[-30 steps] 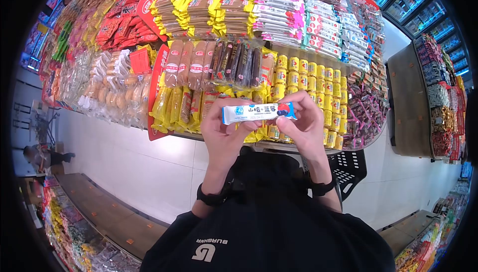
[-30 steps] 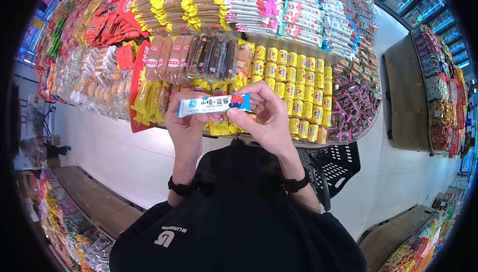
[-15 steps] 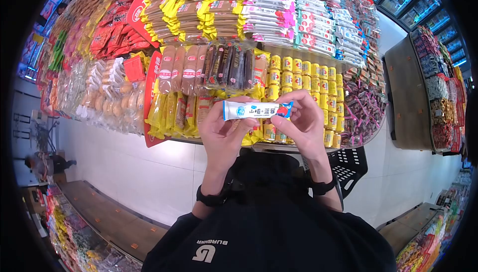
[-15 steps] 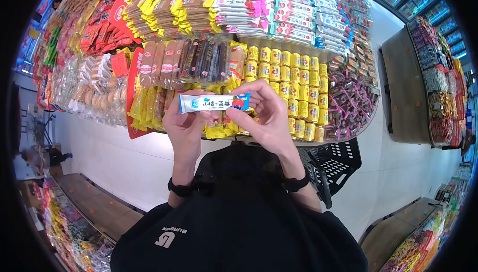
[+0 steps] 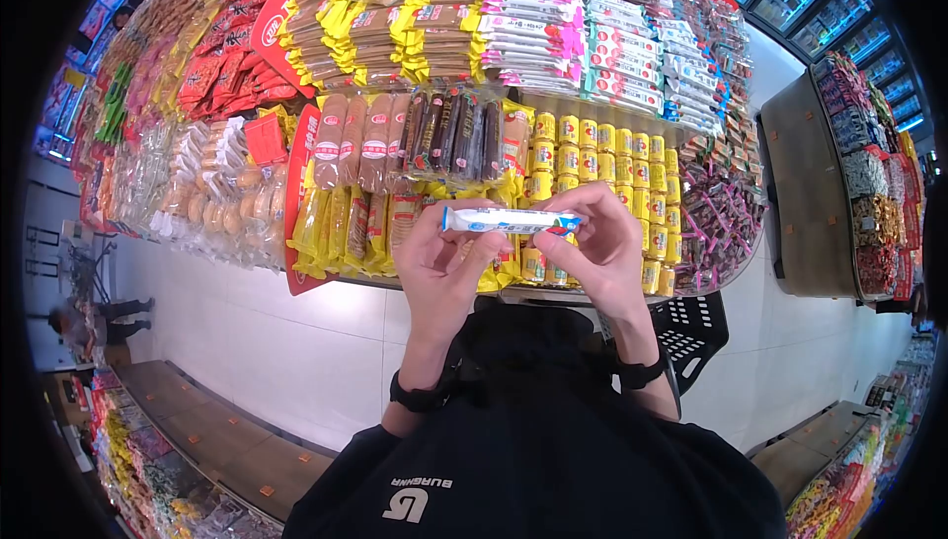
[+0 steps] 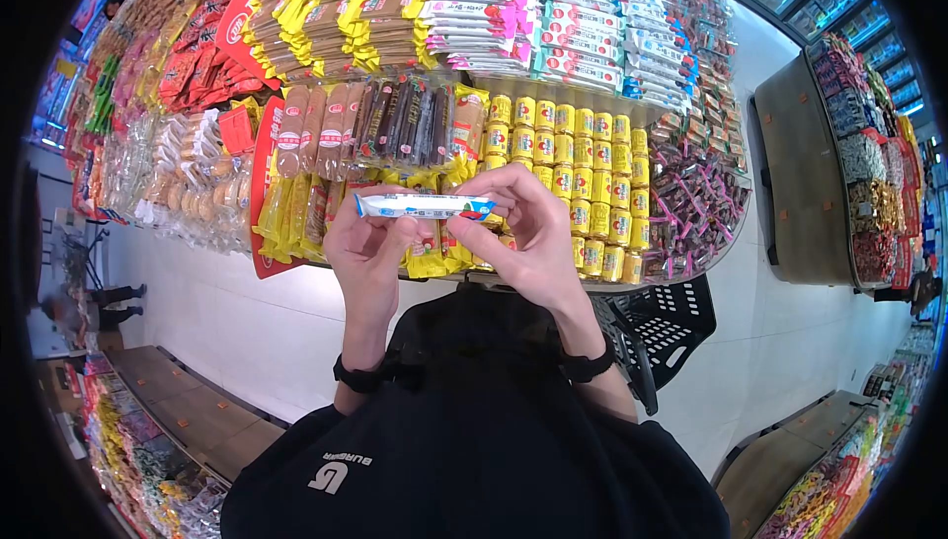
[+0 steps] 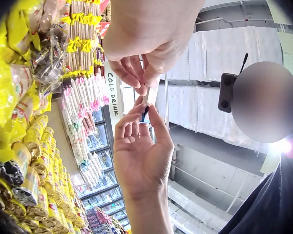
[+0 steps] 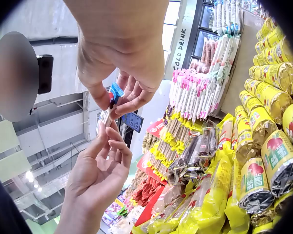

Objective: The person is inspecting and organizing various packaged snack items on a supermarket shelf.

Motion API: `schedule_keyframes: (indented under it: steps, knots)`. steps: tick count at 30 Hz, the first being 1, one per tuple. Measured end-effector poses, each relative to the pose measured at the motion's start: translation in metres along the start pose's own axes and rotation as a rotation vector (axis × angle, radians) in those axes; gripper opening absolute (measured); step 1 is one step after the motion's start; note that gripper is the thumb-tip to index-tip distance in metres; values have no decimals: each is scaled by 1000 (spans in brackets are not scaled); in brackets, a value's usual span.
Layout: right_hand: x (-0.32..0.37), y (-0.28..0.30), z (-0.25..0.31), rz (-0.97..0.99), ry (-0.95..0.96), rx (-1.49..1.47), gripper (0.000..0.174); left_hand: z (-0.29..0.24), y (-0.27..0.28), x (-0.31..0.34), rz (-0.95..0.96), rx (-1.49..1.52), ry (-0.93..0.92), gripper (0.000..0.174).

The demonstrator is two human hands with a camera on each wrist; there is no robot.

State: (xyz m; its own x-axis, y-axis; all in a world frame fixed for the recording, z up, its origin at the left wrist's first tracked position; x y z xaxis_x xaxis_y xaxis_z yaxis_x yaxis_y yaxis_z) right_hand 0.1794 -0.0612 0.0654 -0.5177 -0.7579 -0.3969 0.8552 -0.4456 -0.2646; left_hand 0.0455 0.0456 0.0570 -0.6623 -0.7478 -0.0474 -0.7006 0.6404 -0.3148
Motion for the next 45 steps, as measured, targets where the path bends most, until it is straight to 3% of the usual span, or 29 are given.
schedule_keyframes:
  steps: [6,9,12,16,23,25,27,29,31,34,38,42,45]
  knots:
    - [-1,-3,4,-61,-47,-28,36,5,3,0,-15,-3,-11,33]
    - [0,-3,3,-85,-128,-52,27,6,-1,1,15,28,27,36]
    - [3,0,-10,41,-208,117,16,16,-3,2,150,12,143,33]
    - [0,-4,3,196,178,656,17,27,-4,-3,175,-113,154,23]
    - [-4,9,9,408,218,807,27,44,-7,-4,242,-167,281,30]
    - [-20,21,26,502,299,913,26,41,-12,-6,238,-151,214,36]
    - [-50,43,52,531,359,1092,28,37,-14,-8,245,-201,190,46]
    - [-90,67,82,527,461,1246,22,36,-9,-9,215,-220,203,43]
    - [-134,104,97,517,445,1385,22,34,-4,-9,183,-246,224,39]
    - [-201,189,86,493,423,1585,27,31,1,-6,135,-283,257,33]
    - [-260,282,56,423,131,1561,28,31,6,-8,93,-282,271,30]
    - [-277,316,30,391,127,1514,27,33,10,-11,84,-282,267,28]
    - [-275,318,8,539,59,1452,27,35,11,-14,62,-288,269,28]
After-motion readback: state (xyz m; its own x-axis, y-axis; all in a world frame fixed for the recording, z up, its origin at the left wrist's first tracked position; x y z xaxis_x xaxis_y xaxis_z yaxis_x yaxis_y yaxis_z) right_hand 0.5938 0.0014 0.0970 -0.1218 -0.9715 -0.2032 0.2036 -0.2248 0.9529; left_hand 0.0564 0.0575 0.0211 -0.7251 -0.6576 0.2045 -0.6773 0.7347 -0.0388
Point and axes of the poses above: each hand's wrist, its own x-axis away from the middle knuckle, its own y-axis out of the back of the hand, z = x × y, the point moved 6 cm from there along -x, towards the middle knuckle, and after that the axes turned 10 degrees about y, right-handed, at the moved point
